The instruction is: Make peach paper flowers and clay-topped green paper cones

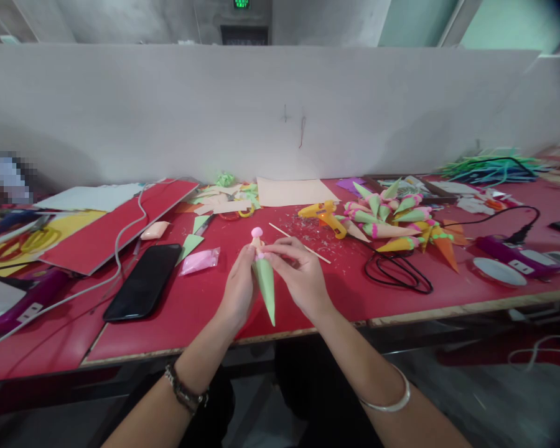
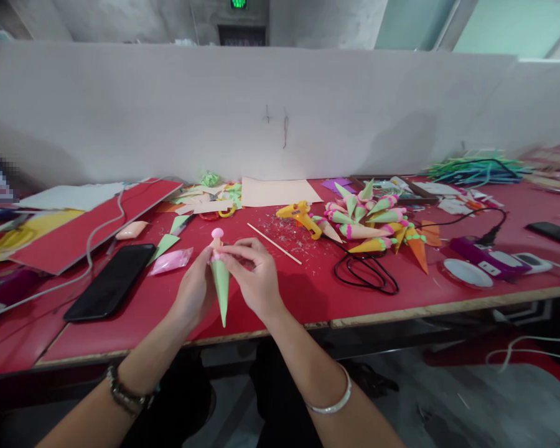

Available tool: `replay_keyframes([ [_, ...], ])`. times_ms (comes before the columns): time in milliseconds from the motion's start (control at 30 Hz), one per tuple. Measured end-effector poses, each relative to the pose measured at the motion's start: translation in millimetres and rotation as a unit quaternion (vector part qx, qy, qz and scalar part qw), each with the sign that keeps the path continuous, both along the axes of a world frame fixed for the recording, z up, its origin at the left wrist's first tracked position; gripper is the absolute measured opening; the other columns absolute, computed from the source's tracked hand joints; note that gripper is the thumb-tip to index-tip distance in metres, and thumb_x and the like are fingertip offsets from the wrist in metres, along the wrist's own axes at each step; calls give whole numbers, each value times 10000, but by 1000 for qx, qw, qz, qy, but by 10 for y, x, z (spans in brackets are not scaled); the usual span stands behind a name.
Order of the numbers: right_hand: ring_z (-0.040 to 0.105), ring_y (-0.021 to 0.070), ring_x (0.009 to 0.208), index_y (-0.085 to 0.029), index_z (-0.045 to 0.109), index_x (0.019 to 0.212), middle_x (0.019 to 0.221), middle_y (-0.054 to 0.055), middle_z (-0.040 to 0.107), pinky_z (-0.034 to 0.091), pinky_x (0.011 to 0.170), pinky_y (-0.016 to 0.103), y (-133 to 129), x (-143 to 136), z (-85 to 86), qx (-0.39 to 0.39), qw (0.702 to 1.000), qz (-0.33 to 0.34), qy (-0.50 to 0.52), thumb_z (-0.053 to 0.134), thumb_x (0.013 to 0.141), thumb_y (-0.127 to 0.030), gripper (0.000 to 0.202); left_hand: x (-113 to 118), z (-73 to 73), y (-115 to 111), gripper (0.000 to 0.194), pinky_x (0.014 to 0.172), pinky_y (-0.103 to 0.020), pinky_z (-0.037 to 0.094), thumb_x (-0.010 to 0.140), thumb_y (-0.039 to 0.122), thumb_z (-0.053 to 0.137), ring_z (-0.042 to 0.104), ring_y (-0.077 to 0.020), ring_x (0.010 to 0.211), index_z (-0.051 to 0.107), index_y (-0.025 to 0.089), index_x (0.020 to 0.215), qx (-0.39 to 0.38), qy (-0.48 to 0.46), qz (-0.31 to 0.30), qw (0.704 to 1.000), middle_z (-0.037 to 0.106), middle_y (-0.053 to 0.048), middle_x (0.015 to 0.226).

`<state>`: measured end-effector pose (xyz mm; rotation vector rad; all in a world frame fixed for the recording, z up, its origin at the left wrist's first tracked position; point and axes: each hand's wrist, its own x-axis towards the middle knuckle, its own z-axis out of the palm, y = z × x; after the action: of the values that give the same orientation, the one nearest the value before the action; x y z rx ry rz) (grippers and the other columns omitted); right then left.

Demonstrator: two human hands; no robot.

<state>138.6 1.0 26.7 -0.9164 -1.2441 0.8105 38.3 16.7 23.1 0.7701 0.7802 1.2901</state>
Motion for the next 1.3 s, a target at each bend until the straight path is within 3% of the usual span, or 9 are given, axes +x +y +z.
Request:
replay_keyframes([
  [200,526,139,861,-264,681,820,907,22,513,450,714,259,-7,-5,13,-3,1000,16,4,586,740,-258,124,0,7,6,161,720,-218,410,767,320,529,518,-101,705,539,163,800,12,-23,-17,1000,531,24,716],
  [367,544,130,843,-232,624,823,877,8,574,447,768,271,12,-8,9,-43,994,63,75,603,718,-252,110,-16,-12,3,174,713,-195,396,781,337,514,500,-89,708,539,167,759,53,16,-1,998,514,35,714],
  [633,545,103,764,-224,597,805,819,-16,590,439,774,252,48,-17,-6,-123,951,188,213,632,684,-295,145,-60,-1,17,179,641,-178,386,796,362,483,483,-89,672,550,197,809,103,99,13,990,515,37,717],
  [867,526,97,756,-216,594,766,786,-27,570,426,760,232,50,-18,-33,-133,956,169,198,667,652,-270,146,-61,-9,1,144,666,-182,394,797,334,474,509,-100,700,541,213,835,125,132,10,983,532,33,732],
  [1067,536,93,780,-224,593,800,812,-27,578,420,781,226,55,-8,-44,-129,956,175,197,642,685,-280,137,-23,-18,-27,166,687,-198,414,792,356,482,532,-110,721,545,209,836,93,125,34,987,555,24,740],
  [1300,541,152,943,-261,587,972,994,12,607,428,834,296,53,38,-67,-146,977,135,79,652,669,-326,317,71,-79,-63,261,806,-238,416,801,409,466,550,-145,919,541,216,961,73,103,41,991,599,-13,925],
])
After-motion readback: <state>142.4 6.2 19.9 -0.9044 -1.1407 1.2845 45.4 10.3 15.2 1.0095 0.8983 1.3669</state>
